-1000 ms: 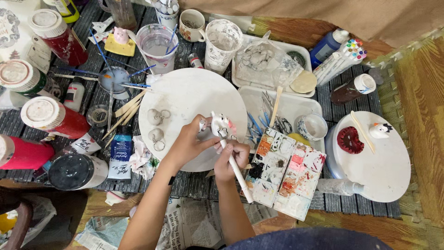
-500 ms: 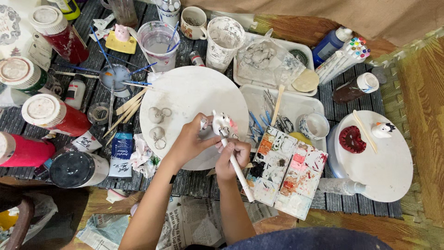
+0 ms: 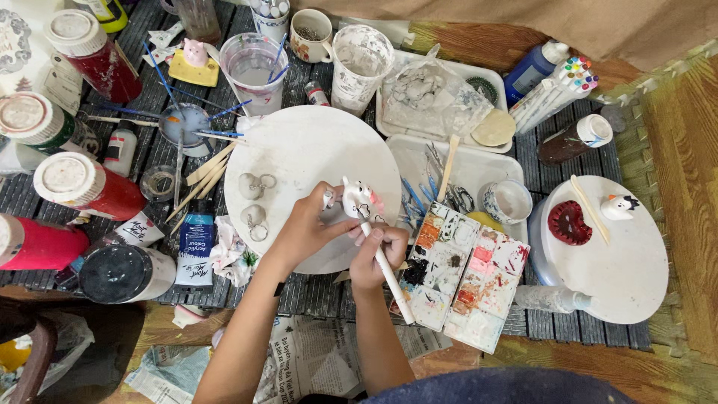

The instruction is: The person paints a small white figurine with a pink bow using a fine brush. They dip the brush into a paint palette and apply black details to the figurine's face and body while rotating it on a turntable.

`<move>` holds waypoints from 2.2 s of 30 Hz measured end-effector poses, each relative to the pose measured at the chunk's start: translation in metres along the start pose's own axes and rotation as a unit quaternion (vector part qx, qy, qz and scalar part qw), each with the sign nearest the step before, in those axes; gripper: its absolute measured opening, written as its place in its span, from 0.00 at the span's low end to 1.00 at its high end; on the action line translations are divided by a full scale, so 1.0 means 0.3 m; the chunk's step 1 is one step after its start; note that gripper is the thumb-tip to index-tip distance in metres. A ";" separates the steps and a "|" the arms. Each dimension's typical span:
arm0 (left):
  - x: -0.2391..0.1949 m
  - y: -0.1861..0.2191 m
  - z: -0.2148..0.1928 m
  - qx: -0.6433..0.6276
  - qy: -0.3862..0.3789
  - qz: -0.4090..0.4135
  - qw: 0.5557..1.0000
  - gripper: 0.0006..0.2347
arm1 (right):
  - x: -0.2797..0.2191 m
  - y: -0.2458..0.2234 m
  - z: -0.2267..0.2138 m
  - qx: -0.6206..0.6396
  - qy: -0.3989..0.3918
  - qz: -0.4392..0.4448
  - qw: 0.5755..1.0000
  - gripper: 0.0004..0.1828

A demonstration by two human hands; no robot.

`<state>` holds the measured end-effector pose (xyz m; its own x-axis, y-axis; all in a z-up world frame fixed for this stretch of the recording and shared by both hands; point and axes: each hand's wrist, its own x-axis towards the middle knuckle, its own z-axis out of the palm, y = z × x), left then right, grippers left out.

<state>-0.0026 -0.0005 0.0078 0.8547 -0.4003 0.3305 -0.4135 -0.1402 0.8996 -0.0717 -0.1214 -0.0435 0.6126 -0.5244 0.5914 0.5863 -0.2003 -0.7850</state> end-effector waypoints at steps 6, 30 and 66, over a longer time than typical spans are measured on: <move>0.001 -0.004 0.001 -0.004 -0.001 -0.009 1.000 0.19 | 0.004 0.005 0.000 -0.006 0.000 0.003 1.000 0.08; 0.007 -0.014 -0.014 -0.023 -0.058 -0.068 0.996 0.22 | -0.035 0.043 -0.068 0.042 -0.008 0.014 0.999 0.10; -0.380 0.058 0.024 0.333 0.262 0.036 0.905 0.17 | -0.023 -0.115 -0.102 -0.088 -0.058 0.241 0.965 0.14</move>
<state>-0.1095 0.0363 -0.0162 0.7770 0.0305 0.6287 -0.4222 -0.7157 0.5564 -0.1123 -0.1363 -0.0261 0.8531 -0.4971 0.1586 0.1252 -0.1001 -0.9871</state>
